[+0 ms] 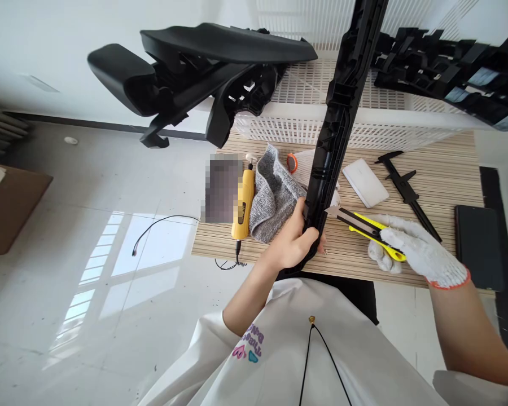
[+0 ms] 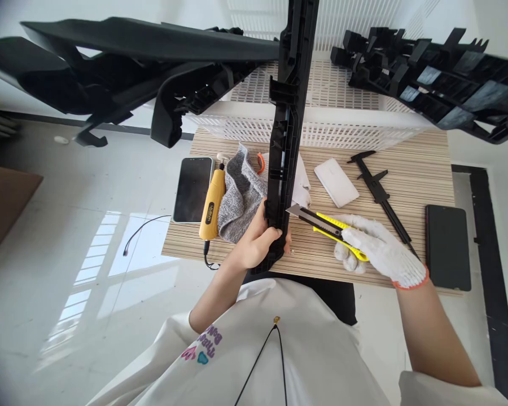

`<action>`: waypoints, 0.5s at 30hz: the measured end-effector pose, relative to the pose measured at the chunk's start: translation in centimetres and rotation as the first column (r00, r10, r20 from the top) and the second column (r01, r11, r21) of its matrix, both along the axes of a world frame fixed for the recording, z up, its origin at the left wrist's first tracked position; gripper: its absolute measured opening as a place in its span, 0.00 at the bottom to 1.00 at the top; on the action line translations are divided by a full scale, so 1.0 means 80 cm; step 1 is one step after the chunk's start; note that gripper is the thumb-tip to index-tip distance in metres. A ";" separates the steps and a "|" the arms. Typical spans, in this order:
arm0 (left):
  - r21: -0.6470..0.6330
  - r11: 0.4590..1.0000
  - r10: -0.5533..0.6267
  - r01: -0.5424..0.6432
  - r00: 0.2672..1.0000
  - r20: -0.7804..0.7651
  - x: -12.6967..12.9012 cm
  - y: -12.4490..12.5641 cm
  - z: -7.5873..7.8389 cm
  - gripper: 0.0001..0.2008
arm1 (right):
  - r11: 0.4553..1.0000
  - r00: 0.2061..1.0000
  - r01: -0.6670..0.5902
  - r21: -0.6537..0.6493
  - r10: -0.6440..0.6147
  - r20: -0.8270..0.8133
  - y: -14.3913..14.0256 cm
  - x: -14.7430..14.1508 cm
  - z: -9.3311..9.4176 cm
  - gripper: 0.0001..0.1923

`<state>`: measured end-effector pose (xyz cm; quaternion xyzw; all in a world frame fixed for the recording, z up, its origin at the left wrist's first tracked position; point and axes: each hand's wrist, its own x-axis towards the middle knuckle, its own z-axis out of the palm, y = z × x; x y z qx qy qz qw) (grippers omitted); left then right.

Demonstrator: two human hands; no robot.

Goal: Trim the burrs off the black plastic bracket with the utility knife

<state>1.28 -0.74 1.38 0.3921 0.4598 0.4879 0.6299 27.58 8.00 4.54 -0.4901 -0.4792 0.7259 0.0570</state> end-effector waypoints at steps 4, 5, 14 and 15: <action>0.002 1.000 -0.008 0.008 1.000 -0.014 0.000 -0.001 0.000 0.15 | 0.993 0.991 0.011 -0.115 -0.026 -0.134 -0.021 -0.007 -0.007 0.35; 0.003 1.000 -0.007 0.007 1.000 -0.016 0.000 -0.001 0.000 0.15 | 0.991 0.990 0.003 -0.132 -0.021 -0.137 -0.028 -0.011 -0.007 0.36; -0.049 0.999 -0.016 0.014 0.998 -0.056 0.000 -0.002 0.003 0.17 | 0.984 0.969 0.174 -0.027 -0.166 0.182 -0.070 -0.056 0.019 0.11; -0.050 0.999 -0.015 0.012 0.998 -0.059 0.000 -0.002 0.003 0.17 | 0.983 0.965 0.183 -0.031 -0.174 0.195 -0.072 -0.058 0.020 0.10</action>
